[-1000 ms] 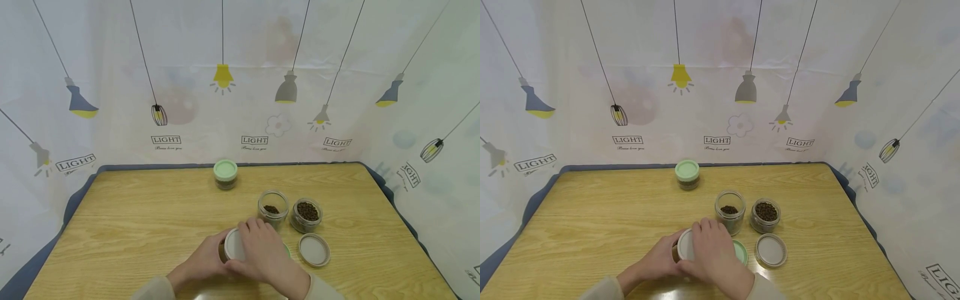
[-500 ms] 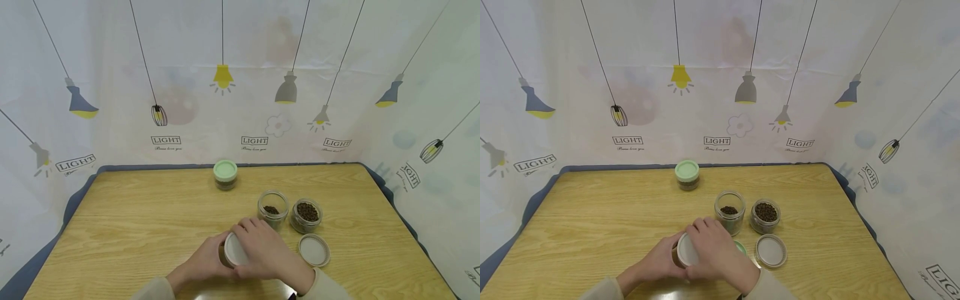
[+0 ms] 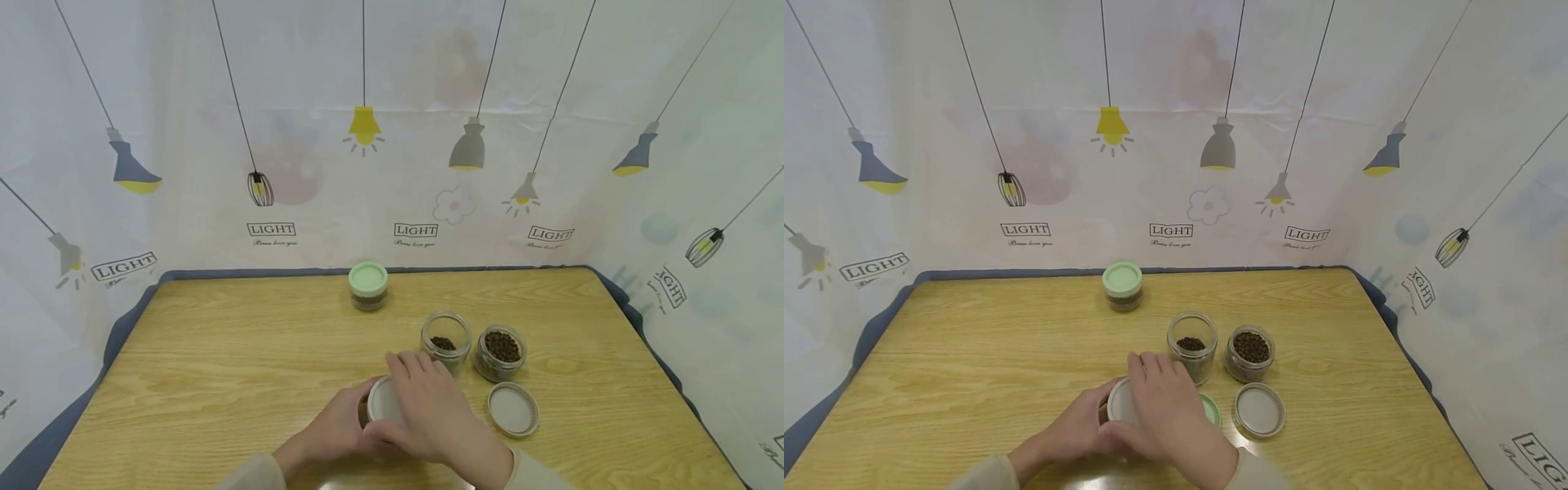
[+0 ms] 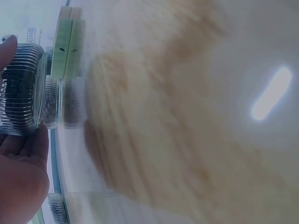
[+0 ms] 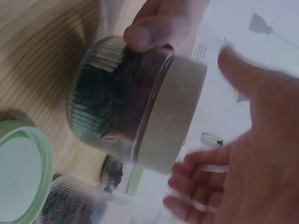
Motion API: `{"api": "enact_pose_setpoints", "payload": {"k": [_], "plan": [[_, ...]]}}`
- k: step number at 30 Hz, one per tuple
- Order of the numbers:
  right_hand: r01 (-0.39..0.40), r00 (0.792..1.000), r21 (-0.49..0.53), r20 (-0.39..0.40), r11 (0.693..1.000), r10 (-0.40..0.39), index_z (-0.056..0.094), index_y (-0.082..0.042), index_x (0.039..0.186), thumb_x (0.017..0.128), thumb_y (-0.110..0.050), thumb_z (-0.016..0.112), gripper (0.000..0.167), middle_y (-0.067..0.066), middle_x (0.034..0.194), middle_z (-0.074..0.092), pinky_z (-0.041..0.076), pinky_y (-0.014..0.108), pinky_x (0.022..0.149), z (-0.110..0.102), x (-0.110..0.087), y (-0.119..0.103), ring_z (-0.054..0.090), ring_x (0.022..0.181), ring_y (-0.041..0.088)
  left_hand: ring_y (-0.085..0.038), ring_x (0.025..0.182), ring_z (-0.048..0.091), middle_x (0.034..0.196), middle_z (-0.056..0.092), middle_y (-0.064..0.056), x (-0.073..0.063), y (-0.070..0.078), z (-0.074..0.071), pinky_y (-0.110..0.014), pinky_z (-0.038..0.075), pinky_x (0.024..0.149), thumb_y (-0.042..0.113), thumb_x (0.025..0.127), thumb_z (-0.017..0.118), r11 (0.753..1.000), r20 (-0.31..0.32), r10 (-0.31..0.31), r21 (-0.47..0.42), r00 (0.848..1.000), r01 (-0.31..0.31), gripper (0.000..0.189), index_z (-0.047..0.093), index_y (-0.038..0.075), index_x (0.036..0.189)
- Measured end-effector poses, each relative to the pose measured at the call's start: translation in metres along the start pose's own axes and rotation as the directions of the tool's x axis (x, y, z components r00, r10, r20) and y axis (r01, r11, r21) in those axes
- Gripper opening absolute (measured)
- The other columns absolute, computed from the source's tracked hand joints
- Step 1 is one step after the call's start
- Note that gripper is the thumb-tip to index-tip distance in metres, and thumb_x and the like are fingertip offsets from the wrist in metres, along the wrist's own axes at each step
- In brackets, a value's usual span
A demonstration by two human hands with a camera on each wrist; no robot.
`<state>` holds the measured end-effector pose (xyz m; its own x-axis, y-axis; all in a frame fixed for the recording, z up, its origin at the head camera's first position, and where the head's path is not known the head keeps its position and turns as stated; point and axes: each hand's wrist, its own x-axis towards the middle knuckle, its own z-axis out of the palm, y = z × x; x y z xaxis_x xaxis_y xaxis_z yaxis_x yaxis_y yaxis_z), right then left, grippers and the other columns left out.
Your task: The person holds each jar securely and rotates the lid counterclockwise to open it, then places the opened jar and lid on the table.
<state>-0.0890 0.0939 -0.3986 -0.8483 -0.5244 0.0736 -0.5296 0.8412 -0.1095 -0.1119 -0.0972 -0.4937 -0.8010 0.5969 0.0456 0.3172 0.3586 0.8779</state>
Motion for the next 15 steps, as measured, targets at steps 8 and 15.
{"api": "enact_pose_setpoints", "payload": {"k": [8, 15], "plan": [[-0.154, 0.988, -0.097, -0.002, 0.983, 0.155, 0.052, -0.004, 0.129, 0.072, -0.089, 0.045, 0.103, 0.01, 0.112, 0.06, 0.051, 0.041, 0.084, -0.001, -0.003, -0.013, 0.058, 0.103, 0.026, -0.008, 0.109, 0.061, 0.127, 0.063, 0.005, 0.001, -0.001, 0.0, -0.026, 0.052, 0.092, 0.049, 0.073, 0.082, 0.999, -0.017, 0.025, 0.021, 1.0, -0.025, 0.084, 0.044, 0.023, 0.143], [-0.14, 0.99, -0.093, -0.004, 0.986, 0.14, 0.056, -0.005, 0.119, 0.07, -0.083, 0.057, 0.092, 0.007, 0.096, 0.057, 0.051, 0.035, 0.067, 0.005, -0.002, -0.014, 0.059, 0.085, 0.021, -0.008, 0.107, 0.061, 0.124, 0.064, 0.006, 0.0, 0.001, 0.0, -0.027, 0.05, 0.093, 0.043, 0.07, 0.085, 1.0, -0.015, -0.004, 0.022, 1.0, 0.004, 0.085, 0.045, 0.023, 0.142]]}}
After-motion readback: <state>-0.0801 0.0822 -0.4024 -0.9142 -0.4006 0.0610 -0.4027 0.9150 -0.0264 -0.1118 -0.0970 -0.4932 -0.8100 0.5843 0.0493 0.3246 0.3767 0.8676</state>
